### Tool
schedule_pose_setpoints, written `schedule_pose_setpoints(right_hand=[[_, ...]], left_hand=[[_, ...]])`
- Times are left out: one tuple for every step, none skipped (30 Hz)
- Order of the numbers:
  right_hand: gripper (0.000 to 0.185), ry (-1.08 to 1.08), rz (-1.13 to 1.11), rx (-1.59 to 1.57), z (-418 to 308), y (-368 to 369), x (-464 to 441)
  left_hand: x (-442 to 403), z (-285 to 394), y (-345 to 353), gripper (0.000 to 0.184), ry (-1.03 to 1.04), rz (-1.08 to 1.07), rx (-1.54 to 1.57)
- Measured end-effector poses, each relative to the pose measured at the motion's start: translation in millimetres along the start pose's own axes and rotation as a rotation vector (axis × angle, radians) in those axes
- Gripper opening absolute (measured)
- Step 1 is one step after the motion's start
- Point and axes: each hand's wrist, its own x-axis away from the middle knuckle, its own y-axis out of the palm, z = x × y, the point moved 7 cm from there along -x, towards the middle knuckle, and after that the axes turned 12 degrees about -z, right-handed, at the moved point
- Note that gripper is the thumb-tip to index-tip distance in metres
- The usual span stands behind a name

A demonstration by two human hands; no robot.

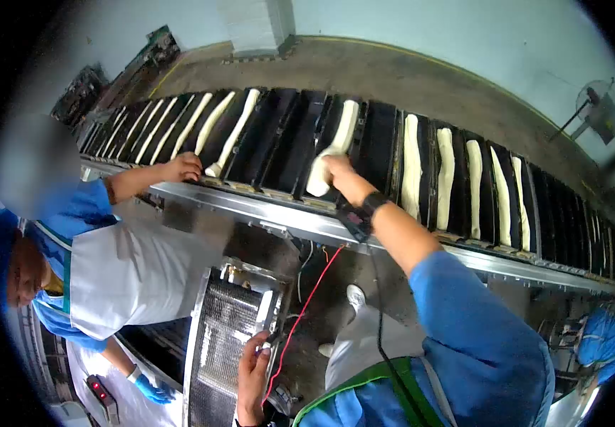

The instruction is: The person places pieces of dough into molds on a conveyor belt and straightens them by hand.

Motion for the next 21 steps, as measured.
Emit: schedule_pose_setpoints(right_hand=[[0.037,0.015,0.100,0.068,-11.7,11.5,17.4],[0.045,0.091,0.241,0.446,-8.0,18.4,10.9],[0.054,0.154,0.373,0.825,-9.8,22.9,0.4],[0.069,0.189,0.230,0.701,-13.5,29.4,4.3],[0.068,0.155,0.181,0.667,-22.8,39.1,13.8],[0.068,0.146,0.100,0.719,-24.0,51.3,17.4],[0.068,0.135,0.016,0.768,-30.2,65.7,26.7],[0.065,0.097,-0.131,0.893,-34.2,83.3,40.0],[0.063,0.063,-0.278,1.017,-42.5,95.7,63.1],[0.062,-0.169,-0.585,1.005,-46.7,109.3,80.4],[0.054,-0.315,-0.709,1.087,-69.9,111.7,115.3],[0.045,-0.315,-0.711,1.240,-88.8,105.1,137.3],[0.037,-0.392,-0.649,1.550,-98.5,95.1,150.7],[0.030,-0.471,-0.658,1.760,-100.1,80.9,158.8],[0.025,-0.355,-0.672,1.810,-90.2,62.0,155.3],[0.023,-0.536,-0.711,1.775,-91.2,59.5,158.8],[0.022,-0.715,-0.751,1.723,-91.3,62.0,164.2],[0.022,-0.721,-0.769,1.721,-88.1,66.2,160.5],[0.021,-0.655,-0.742,1.727,-83.5,72.0,151.0],[0.020,-0.591,-0.718,1.730,-77.9,75.6,143.8],[0.020,-0.611,-0.753,1.719,-69.6,79.0,139.6]], left_hand=[[-0.2,1.8,3.4,0.030,-0.033,-0.014,0.011],[-1.7,-9.0,0.7,0.031,-0.114,-0.006,0.087],[-5.8,14.9,5.0,0.032,-0.064,0.008,0.052],[-8.5,21.6,6.0,0.032,-0.054,0.004,0.060],[-9.6,26.4,5.4,0.032,-0.038,0.004,0.070],[-8.1,24.5,-0.1,0.033,-0.086,0.019,0.049],[-7.5,25.8,-4.0,0.033,-0.090,0.032,0.056],[-7.4,32.5,-6.4,0.032,-0.039,0.024,0.017],[-6.5,39.8,-5.0,0.032,0.006,0.011,-0.019],[-5.0,47.5,-4.7,0.031,0.012,0.038,0.035],[-3.6,40.6,-9.4,0.030,-0.064,0.054,0.064],[-2.6,39.1,-12.1,0.030,-0.083,0.069,0.122],[-2.0,37.8,-13.5,0.030,-0.098,0.083,0.174],[-3.8,43.1,-15.0,0.029,-0.050,0.086,0.117],[-8.8,39.3,-18.5,0.029,-0.009,0.053,0.063],[-12.1,38.3,-18.9,0.029,-0.001,0.051,0.036],[-13.9,40.2,-19.3,0.028,0.004,0.052,0.008],[-15.5,40.9,-18.3,0.028,-0.034,0.063,-0.040],[-17.8,43.9,-16.1,0.028,-0.037,0.086,-0.032],[-20.3,49.8,-9.6,0.028,-0.011,0.072,-0.068],[-21.0,54.5,-5.7,0.028,0.015,0.066,-0.105]])
